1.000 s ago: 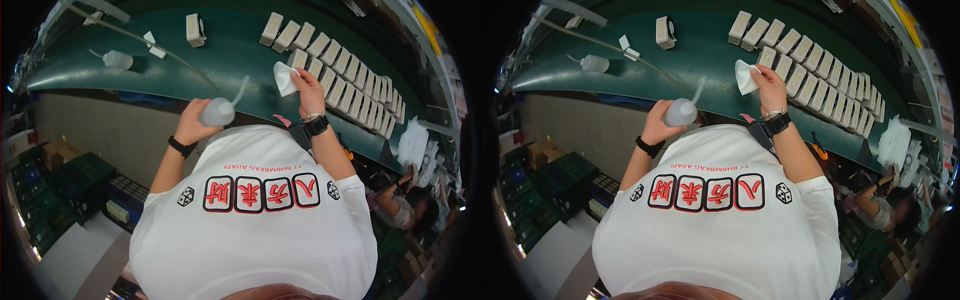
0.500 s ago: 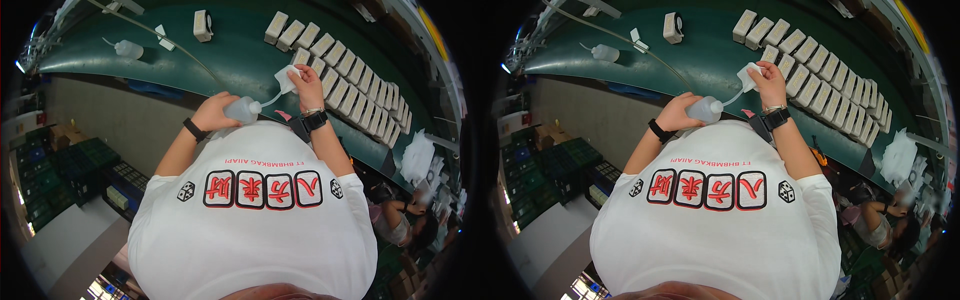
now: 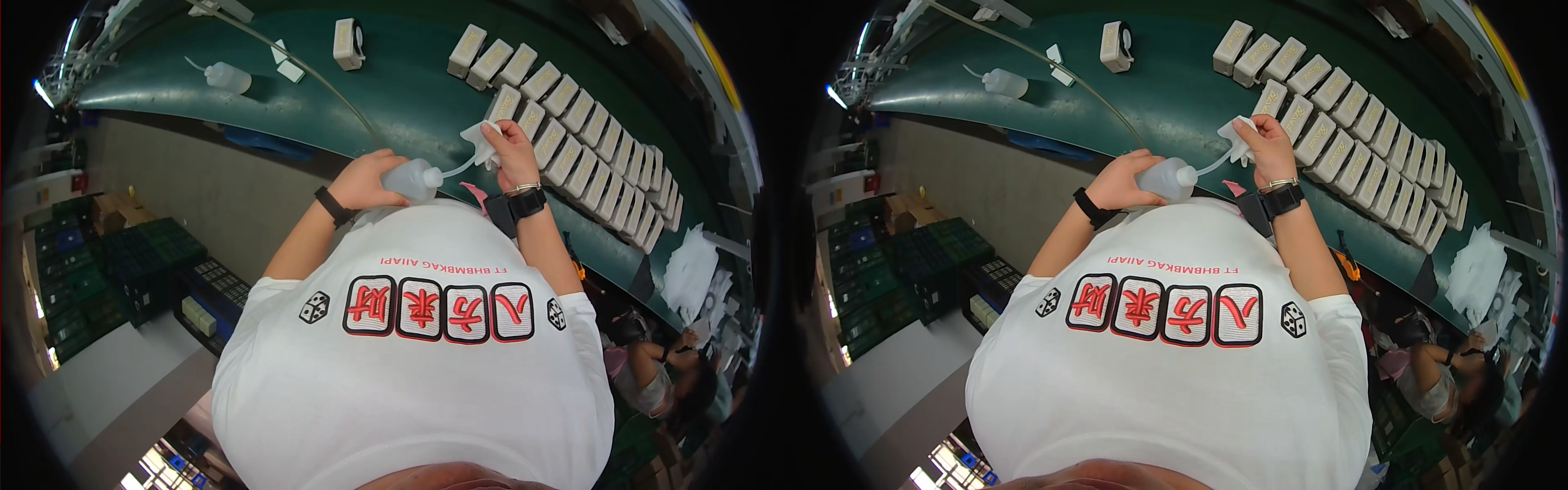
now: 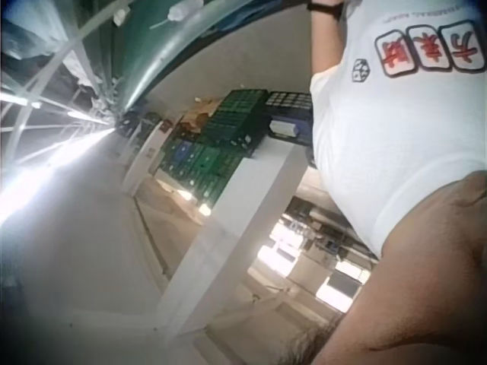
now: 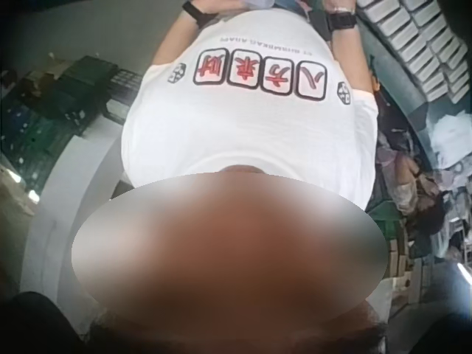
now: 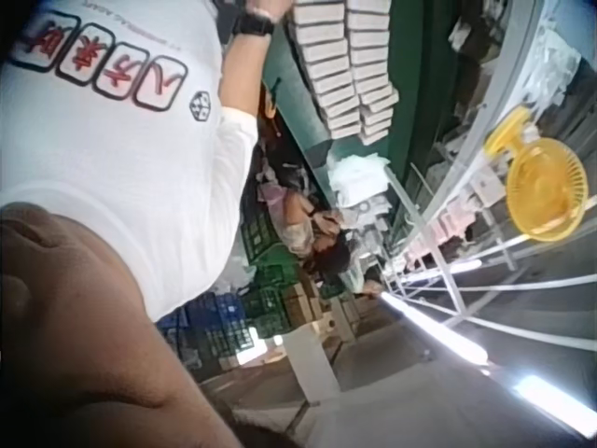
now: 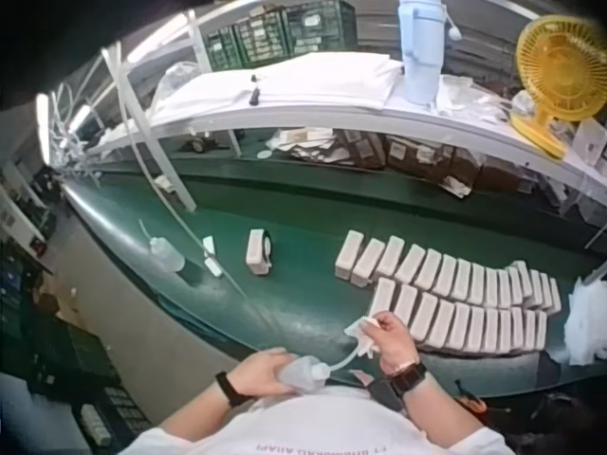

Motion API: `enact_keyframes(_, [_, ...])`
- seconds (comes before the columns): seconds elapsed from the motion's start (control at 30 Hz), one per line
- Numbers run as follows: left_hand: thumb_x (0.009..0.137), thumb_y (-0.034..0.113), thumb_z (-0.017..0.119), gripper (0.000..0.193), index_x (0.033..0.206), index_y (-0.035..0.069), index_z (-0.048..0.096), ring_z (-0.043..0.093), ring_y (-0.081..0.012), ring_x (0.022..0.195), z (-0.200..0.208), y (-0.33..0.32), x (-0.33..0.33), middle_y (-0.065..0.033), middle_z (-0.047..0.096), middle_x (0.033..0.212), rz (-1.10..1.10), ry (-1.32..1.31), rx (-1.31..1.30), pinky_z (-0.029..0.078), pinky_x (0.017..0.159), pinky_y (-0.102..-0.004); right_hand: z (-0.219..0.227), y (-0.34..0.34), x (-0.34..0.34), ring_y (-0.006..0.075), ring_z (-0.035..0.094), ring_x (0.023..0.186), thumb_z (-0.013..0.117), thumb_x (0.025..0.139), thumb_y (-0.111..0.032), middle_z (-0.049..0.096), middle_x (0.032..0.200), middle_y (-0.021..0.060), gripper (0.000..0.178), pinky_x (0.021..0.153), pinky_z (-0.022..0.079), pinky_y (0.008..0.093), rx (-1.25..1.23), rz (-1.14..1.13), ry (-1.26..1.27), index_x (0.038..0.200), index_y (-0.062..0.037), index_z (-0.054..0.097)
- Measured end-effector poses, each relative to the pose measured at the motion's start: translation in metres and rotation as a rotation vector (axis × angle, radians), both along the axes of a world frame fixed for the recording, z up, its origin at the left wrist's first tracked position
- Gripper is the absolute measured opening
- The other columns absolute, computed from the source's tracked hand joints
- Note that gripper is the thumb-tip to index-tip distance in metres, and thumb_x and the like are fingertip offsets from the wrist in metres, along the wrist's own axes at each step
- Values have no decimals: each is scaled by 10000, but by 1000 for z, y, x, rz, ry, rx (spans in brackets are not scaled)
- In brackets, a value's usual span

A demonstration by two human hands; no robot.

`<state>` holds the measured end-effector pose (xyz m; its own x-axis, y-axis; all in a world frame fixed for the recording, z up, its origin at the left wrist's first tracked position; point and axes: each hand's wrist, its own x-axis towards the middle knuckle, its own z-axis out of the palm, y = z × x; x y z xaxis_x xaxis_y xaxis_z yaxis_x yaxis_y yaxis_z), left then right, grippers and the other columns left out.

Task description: Inspecting and cleaning white plastic component enclosures using an air nozzle on a production line.

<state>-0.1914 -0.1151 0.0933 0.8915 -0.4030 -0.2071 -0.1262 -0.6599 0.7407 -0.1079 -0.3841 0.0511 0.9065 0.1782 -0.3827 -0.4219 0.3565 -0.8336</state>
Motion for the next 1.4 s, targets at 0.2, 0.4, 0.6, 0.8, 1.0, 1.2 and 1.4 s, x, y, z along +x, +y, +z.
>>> enact_keyframes(0.2, [560, 282, 827, 663, 1136, 27, 622, 585, -317, 884, -3, 5, -7, -140, 581, 951, 30, 12, -20, 479, 783, -373, -2, 6, 1, 106, 599, 750, 702, 858, -143, 645, 866, 18, 163, 648, 472, 237, 20, 56, 52, 945, -58, 593])
enact_keyframes(0.4, [551, 264, 834, 665, 1133, 20, 622, 588, -311, 894, -8, 6, -13, -140, 582, 968, 94, 7, -44, 479, 798, -362, -4, 12, 5, 103, 601, 753, 691, 872, -179, 646, 872, 17, 178, 643, 463, 229, 11, 159, 72, 965, -60, 598])
enact_keyframes(0.6, [562, 193, 848, 650, 1141, 23, 608, 592, -259, 971, -28, 20, -30, -103, 593, 995, 240, -1, -91, 471, 859, -351, -9, 15, 8, 112, 619, 726, 662, 891, -190, 652, 862, 21, 182, 607, 486, 236, 95, 169, 158, 998, -62, 589])
enact_keyframes(0.8, [612, 84, 842, 665, 1202, 28, 539, 561, -208, 1071, -68, 72, -58, -75, 589, 1110, 666, -70, -472, 449, 930, -356, -32, -2, 13, 132, 633, 721, 613, 923, -232, 652, 869, 27, 199, 584, 505, 254, 146, 193, 187, 1040, -75, 575])
enact_keyframes(1.0, [656, 37, 827, 653, 1219, 12, 499, 560, -220, 1083, -85, 152, -8, -104, 575, 1194, 1160, -255, -711, 443, 944, -361, -28, -3, -2, 159, 631, 737, 574, 915, -149, 639, 930, 56, 225, 587, 508, 266, 310, 117, 234, 1115, -52, 541])
enact_keyframes(1.2, [598, 95, 871, 729, 1206, -22, 487, 578, -262, 1056, -127, 247, 69, -139, 589, 1153, 1287, -461, -401, 461, 920, -380, -30, -14, -17, 172, 619, 784, 569, 874, -73, 619, 999, 81, 323, 632, 506, 265, 285, 106, 225, 1186, -19, 508])
enact_keyframes(1.4, [601, 112, 864, 812, 1263, -28, 415, 553, -297, 1067, -134, 265, 84, -172, 536, 1195, 1376, -524, -227, 436, 945, -389, -34, -12, -30, 157, 601, 844, 596, 857, -64, 607, 1043, 78, 356, 691, 489, 257, 245, -25, 312, 1196, -7, 505])
